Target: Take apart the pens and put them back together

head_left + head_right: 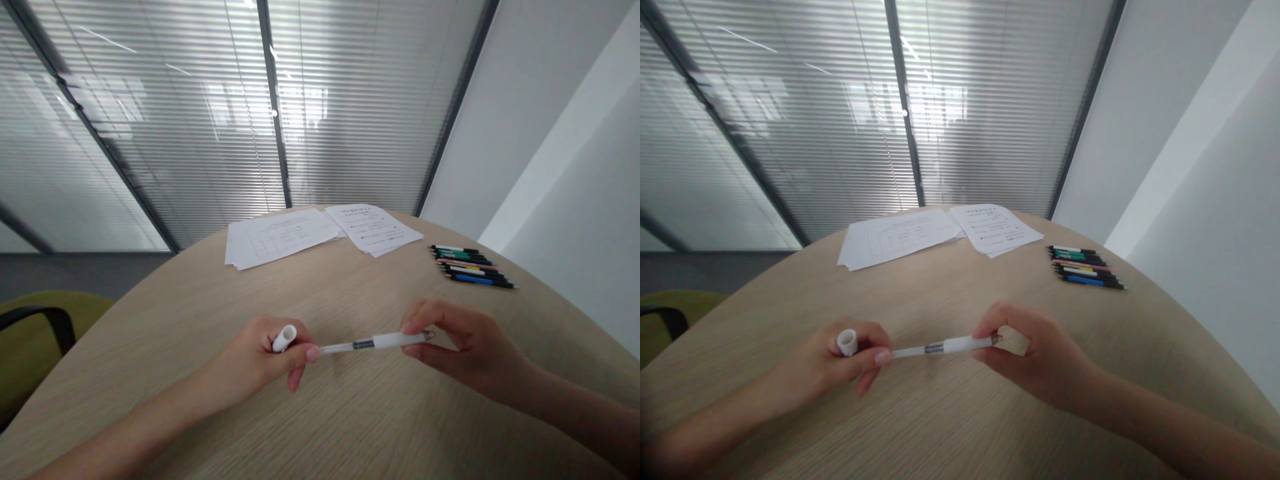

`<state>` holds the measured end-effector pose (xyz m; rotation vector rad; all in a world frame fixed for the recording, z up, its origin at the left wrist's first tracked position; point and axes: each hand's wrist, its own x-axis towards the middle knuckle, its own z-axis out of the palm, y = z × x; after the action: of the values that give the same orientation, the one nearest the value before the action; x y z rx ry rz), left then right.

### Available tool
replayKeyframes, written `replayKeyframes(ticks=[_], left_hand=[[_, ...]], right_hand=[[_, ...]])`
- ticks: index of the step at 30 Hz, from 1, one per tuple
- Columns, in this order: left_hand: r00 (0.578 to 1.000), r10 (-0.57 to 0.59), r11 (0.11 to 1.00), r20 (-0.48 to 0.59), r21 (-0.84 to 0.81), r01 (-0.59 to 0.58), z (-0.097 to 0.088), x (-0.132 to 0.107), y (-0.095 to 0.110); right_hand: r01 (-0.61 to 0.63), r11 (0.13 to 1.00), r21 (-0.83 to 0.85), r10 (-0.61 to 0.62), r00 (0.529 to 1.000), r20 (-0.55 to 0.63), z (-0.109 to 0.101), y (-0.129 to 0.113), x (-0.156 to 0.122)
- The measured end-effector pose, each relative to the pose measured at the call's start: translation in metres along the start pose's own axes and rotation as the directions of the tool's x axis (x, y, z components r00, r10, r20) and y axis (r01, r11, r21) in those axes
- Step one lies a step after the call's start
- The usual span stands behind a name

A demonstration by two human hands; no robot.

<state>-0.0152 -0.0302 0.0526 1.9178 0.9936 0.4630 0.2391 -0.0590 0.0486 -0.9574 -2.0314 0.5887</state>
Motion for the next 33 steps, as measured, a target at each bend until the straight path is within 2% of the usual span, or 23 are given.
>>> replayKeyframes(ticks=[8,14,18,25,33], left_hand=[[0.997,-0.029,0.999,-0.07,-0.023,0.027,0.003,0.002,0.002],[0.995,-0.015,1.0,-0.096,-0.016,0.014,0.009,0.001,0.006],[0.993,0.027,1.0,-0.117,0.005,-0.027,0.012,0.001,0.007],[0.986,0.139,0.99,-0.088,0.035,-0.136,0.017,-0.001,0.002],[0.984,0.156,0.985,-0.08,0.09,-0.149,0.021,-0.004,0.008]], right_hand=[[-0.066,0.997,0.04,0.065,0.998,0.009,0.007,0.007,-0.003],[-0.069,0.991,0.113,0.068,0.998,0.013,0.013,0.006,-0.005],[-0.077,0.987,0.139,0.076,0.997,0.013,0.016,0.004,-0.006],[-0.05,0.98,0.191,0.049,0.999,0.009,0.019,0.002,-0.008],[-0.038,0.98,0.197,0.036,0.999,0.011,0.021,0.003,-0.008]])
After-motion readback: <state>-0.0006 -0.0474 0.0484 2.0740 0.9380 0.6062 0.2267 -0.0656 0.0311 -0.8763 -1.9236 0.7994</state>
